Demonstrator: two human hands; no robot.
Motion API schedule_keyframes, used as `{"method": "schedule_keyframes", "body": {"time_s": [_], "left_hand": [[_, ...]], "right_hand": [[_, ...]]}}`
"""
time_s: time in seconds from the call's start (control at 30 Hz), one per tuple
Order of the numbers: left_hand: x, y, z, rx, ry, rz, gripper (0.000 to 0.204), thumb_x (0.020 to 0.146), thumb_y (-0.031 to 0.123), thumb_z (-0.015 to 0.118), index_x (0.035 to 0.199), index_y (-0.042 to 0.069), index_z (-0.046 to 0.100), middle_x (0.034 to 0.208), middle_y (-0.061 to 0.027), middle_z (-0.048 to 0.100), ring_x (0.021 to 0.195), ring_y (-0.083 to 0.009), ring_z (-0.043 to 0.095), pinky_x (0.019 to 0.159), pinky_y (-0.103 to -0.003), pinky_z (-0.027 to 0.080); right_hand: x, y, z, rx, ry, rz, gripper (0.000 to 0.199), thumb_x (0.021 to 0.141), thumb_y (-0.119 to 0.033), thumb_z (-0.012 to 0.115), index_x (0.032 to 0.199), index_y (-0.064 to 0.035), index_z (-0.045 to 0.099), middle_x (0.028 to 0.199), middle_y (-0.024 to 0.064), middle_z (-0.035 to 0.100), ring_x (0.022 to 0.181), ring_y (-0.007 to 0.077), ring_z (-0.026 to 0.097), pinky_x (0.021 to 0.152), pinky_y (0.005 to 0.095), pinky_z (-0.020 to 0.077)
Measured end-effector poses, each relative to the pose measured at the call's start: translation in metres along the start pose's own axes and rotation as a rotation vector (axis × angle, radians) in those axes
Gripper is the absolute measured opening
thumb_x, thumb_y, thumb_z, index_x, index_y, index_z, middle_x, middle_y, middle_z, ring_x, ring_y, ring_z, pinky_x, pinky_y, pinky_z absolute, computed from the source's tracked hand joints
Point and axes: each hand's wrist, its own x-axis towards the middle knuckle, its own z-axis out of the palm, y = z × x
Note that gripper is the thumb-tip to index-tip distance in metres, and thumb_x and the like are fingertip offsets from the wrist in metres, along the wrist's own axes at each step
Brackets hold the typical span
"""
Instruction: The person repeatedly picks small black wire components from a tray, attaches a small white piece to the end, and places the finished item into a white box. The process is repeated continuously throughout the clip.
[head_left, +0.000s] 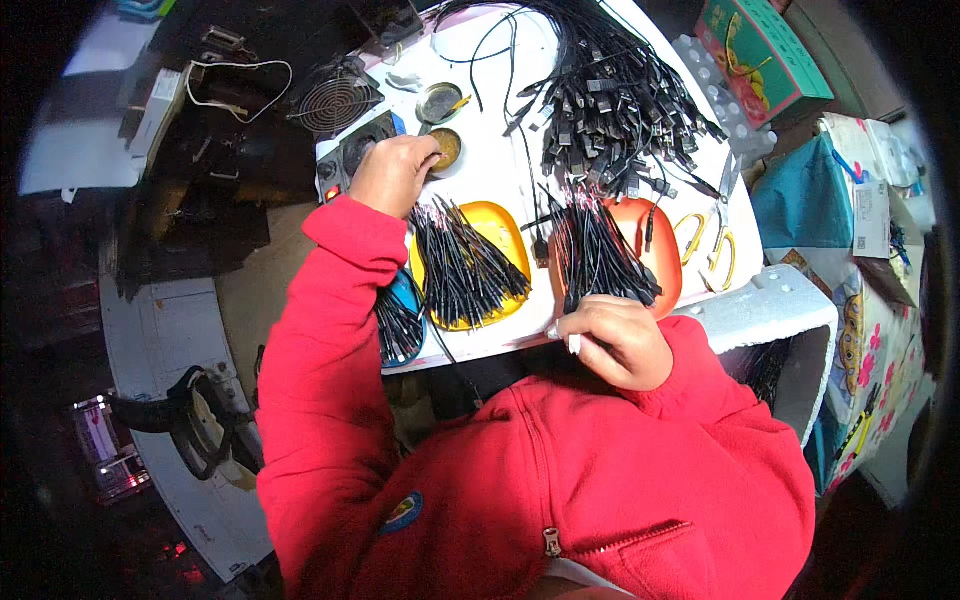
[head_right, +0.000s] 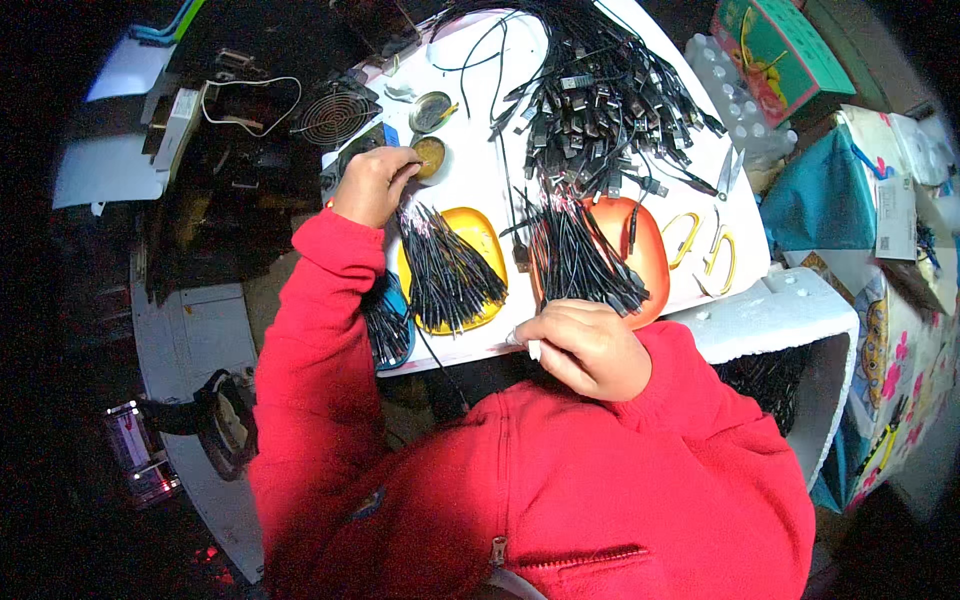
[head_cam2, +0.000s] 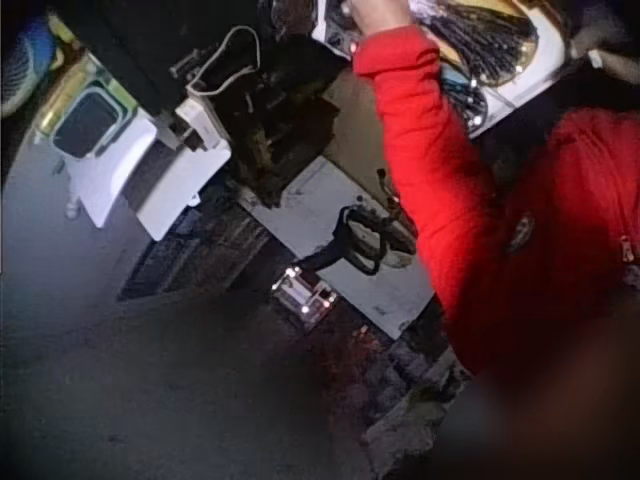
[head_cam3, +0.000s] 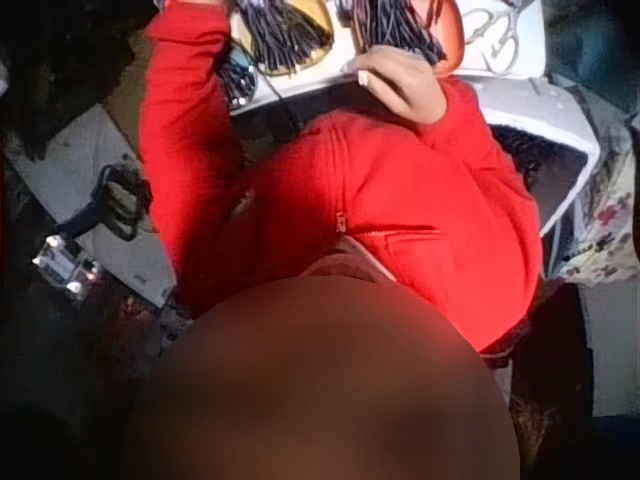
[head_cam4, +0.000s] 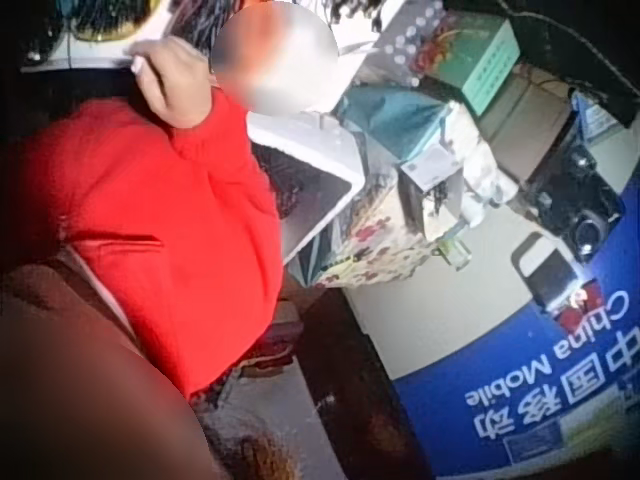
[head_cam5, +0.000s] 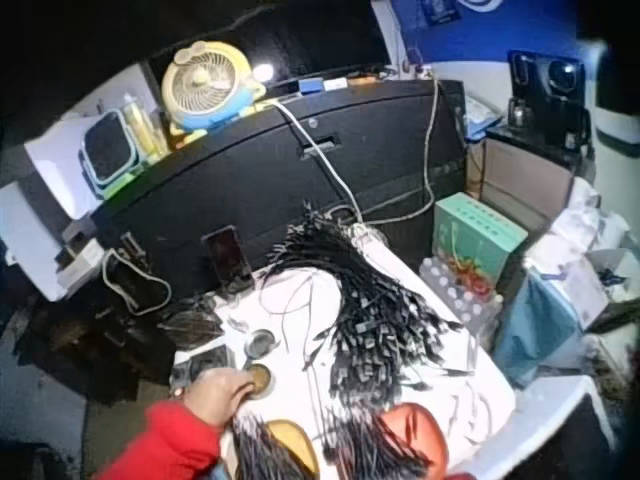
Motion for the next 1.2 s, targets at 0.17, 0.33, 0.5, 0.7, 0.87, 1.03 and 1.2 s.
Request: {"method": "schedule_keyframes", "body": {"time_s": [0.17, 0.33, 0.5, 0.7, 0.87, 1.03, 1.2], "left_hand": [[0.008, -0.013, 0.011, 0.090, -0.095, -0.043, 0.010, 0.078, 0.006, 0.064, 0.087, 0.002, 0.065, 0.081, -0.0186, 0.064, 0.077, -0.0352, 0.063, 0.069, -0.041, 0.050], [0.016, -0.014, 0.013, 0.109, -0.169, -0.055, 0.007, 0.078, 0.006, 0.063, 0.082, 0.001, 0.064, 0.078, -0.0198, 0.062, 0.075, -0.0378, 0.062, 0.067, -0.043, 0.049], [0.022, -0.013, 0.018, 0.180, -0.189, -0.037, 0.005, 0.078, 0.005, 0.062, 0.081, 0.001, 0.064, 0.076, -0.0203, 0.061, 0.074, -0.0382, 0.061, 0.066, -0.044, 0.049], [0.021, -0.009, 0.018, 0.167, -0.182, -0.067, 0.007, 0.078, 0.004, 0.059, 0.080, -0.001, 0.064, 0.079, -0.0208, 0.063, 0.077, -0.0370, 0.063, 0.070, -0.044, 0.050], [0.005, -0.007, -0.007, -0.012, -0.052, -0.052, 0.007, 0.081, 0.006, 0.061, 0.084, -0.001, 0.060, 0.080, -0.0200, 0.063, 0.077, -0.0376, 0.061, 0.069, -0.045, 0.048], [-0.024, -0.014, -0.039, -0.072, 0.056, -0.268, 0.010, 0.079, 0.004, 0.064, 0.088, -0.001, 0.063, 0.077, -0.0202, 0.064, 0.073, -0.0359, 0.063, 0.065, -0.039, 0.049], [-0.040, -0.045, -0.045, -0.032, 0.181, -0.394, 0.010, 0.077, 0.004, 0.066, 0.084, -0.002, 0.066, 0.075, -0.0195, 0.064, 0.069, -0.0343, 0.064, 0.064, -0.038, 0.049]], "right_hand": [[0.004, 0.007, -0.005, 0.039, -0.031, -0.007, 0.015, 0.079, -0.002, 0.057, 0.094, -0.0013, 0.059, 0.077, 0.0121, 0.058, 0.070, 0.0297, 0.059, 0.065, 0.0374, 0.0473], [0.007, 0.010, -0.006, 0.035, -0.044, -0.015, 0.015, 0.080, -0.003, 0.057, 0.094, -0.0020, 0.059, 0.077, 0.0117, 0.058, 0.070, 0.0295, 0.059, 0.065, 0.0376, 0.0476], [0.007, 0.012, -0.006, 0.028, -0.059, -0.012, 0.014, 0.080, -0.003, 0.057, 0.094, -0.0020, 0.059, 0.076, 0.0116, 0.058, 0.070, 0.0294, 0.059, 0.065, 0.0375, 0.0477], [0.006, 0.011, -0.005, 0.022, -0.036, -0.016, 0.014, 0.080, -0.002, 0.057, 0.093, -0.0021, 0.059, 0.078, 0.0116, 0.059, 0.071, 0.0291, 0.060, 0.064, 0.0371, 0.0481], [0.005, 0.007, -0.005, 0.005, -0.003, -0.021, 0.018, 0.077, 0.001, 0.055, 0.094, -0.0014, 0.058, 0.076, 0.0120, 0.057, 0.066, 0.0295, 0.056, 0.060, 0.0363, 0.0443], [0.003, 0.001, -0.002, -0.041, -0.019, 0.010, 0.018, 0.077, 0.001, 0.056, 0.095, -0.0006, 0.058, 0.079, 0.0119, 0.059, 0.069, 0.0296, 0.057, 0.062, 0.0362, 0.0457], [0.003, -0.003, 0.007, -0.094, -0.060, 0.048, 0.021, 0.076, -0.001, 0.058, 0.097, -0.0036, 0.060, 0.079, 0.0122, 0.059, 0.071, 0.0300, 0.059, 0.065, 0.0369, 0.0481]]}}
